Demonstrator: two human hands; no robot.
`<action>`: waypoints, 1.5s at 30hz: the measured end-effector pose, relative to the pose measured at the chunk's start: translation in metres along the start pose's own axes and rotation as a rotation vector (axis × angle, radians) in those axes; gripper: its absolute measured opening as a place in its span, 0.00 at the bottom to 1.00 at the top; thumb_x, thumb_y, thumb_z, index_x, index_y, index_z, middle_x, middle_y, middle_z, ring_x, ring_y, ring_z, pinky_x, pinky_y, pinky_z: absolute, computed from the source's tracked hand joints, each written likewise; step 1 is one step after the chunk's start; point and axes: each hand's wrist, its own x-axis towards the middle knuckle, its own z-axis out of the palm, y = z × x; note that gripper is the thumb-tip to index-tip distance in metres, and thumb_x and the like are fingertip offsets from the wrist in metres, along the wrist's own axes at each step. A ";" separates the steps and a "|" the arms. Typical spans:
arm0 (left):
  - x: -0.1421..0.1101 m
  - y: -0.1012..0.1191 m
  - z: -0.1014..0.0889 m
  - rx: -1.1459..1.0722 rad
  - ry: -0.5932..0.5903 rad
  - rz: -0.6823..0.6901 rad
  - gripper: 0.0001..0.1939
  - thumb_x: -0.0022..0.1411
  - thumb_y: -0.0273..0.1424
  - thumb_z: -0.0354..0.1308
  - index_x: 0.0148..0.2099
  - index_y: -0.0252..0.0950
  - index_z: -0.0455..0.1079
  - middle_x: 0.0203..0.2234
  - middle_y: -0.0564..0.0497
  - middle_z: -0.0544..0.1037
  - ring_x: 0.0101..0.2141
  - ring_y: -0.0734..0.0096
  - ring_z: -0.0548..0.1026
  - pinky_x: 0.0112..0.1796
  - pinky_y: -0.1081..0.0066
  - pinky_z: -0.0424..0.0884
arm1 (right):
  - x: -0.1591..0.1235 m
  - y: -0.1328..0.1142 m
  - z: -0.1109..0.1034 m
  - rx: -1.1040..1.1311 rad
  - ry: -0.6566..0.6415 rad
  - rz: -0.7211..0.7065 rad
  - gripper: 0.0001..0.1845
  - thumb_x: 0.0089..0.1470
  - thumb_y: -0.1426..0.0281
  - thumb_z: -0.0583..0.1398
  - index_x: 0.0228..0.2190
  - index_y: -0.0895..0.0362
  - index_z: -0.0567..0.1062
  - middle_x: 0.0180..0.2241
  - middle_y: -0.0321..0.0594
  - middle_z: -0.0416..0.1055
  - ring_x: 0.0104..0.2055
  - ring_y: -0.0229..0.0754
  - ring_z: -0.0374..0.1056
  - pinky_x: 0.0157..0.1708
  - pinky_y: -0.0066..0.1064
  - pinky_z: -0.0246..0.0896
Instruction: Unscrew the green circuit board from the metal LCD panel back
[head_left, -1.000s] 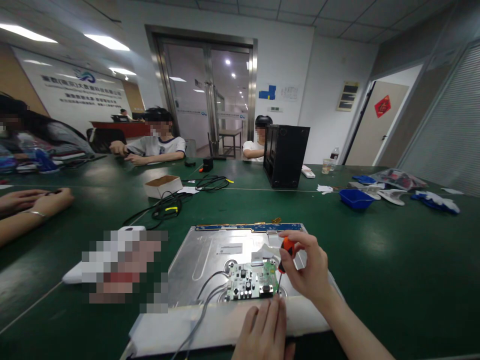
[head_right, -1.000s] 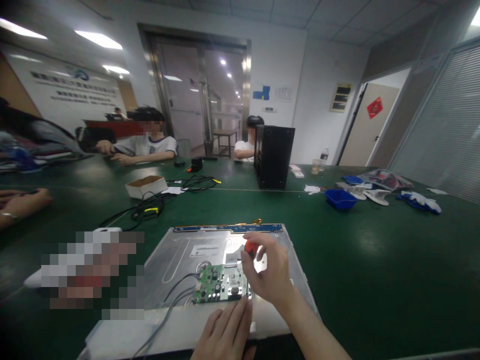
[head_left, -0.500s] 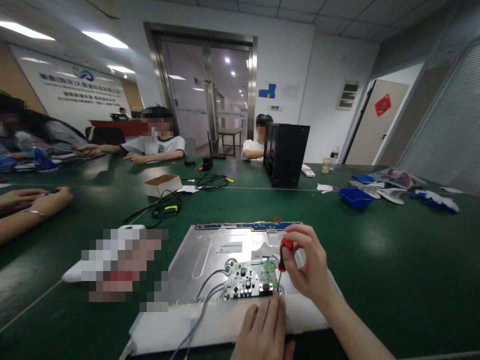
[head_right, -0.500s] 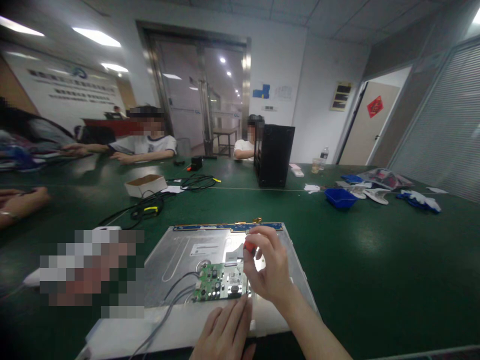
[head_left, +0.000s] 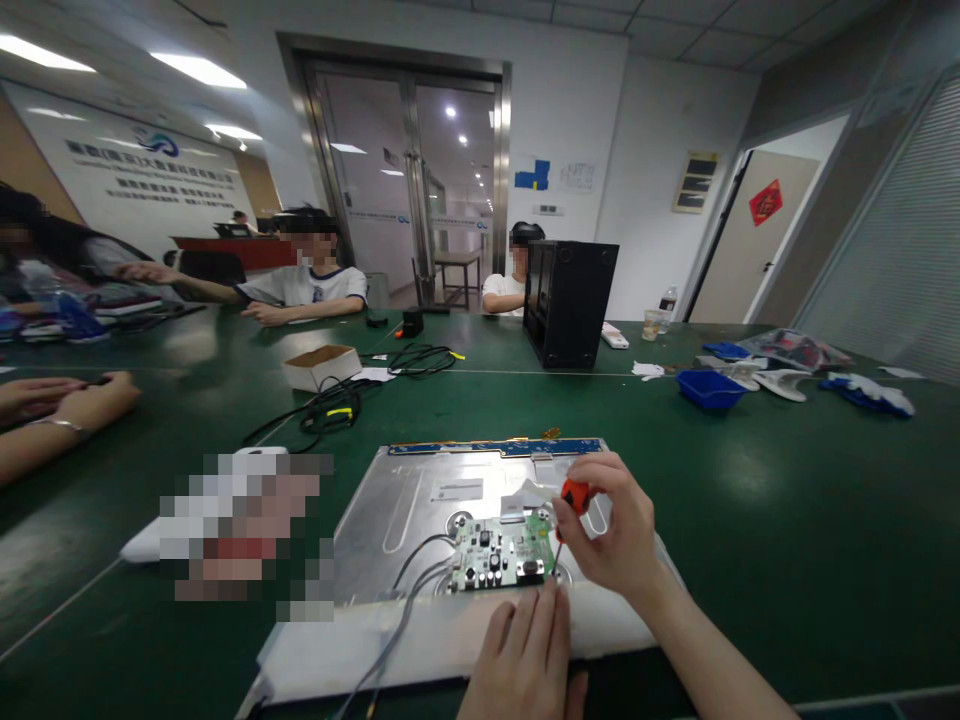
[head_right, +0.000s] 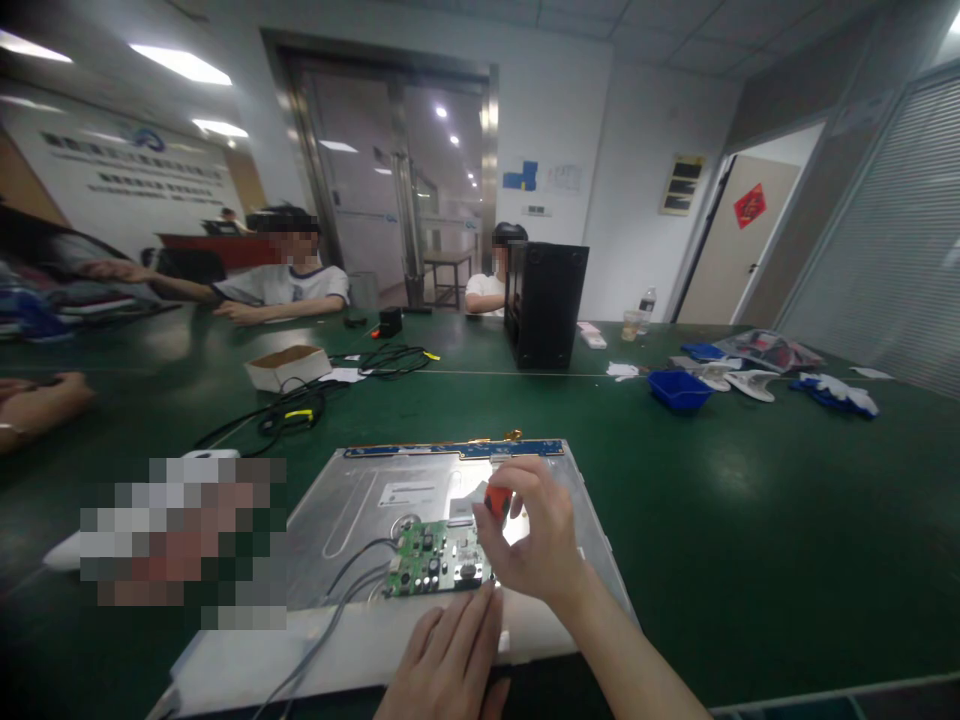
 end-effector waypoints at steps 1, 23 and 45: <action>0.002 0.000 -0.002 -0.002 0.012 0.010 0.22 0.72 0.39 0.45 0.58 0.31 0.67 0.48 0.44 0.79 0.47 0.62 0.73 0.48 0.64 0.64 | 0.000 0.000 0.000 0.003 -0.001 0.002 0.15 0.54 0.78 0.59 0.43 0.56 0.67 0.34 0.40 0.68 0.30 0.37 0.67 0.22 0.25 0.63; 0.016 0.000 -0.029 -0.148 0.036 -0.052 0.18 0.69 0.33 0.44 0.52 0.32 0.70 0.46 0.46 0.79 0.46 0.61 0.73 0.50 0.63 0.60 | 0.005 -0.010 0.000 0.011 -0.016 0.009 0.13 0.56 0.74 0.59 0.44 0.55 0.66 0.29 0.37 0.72 0.25 0.35 0.67 0.21 0.23 0.65; 0.019 0.001 -0.035 -0.133 -0.004 -0.044 0.19 0.69 0.30 0.44 0.54 0.29 0.68 0.48 0.43 0.78 0.46 0.58 0.73 0.49 0.60 0.61 | 0.003 -0.003 -0.002 -0.022 0.027 0.041 0.14 0.55 0.68 0.64 0.43 0.54 0.72 0.36 0.40 0.66 0.31 0.37 0.68 0.27 0.29 0.70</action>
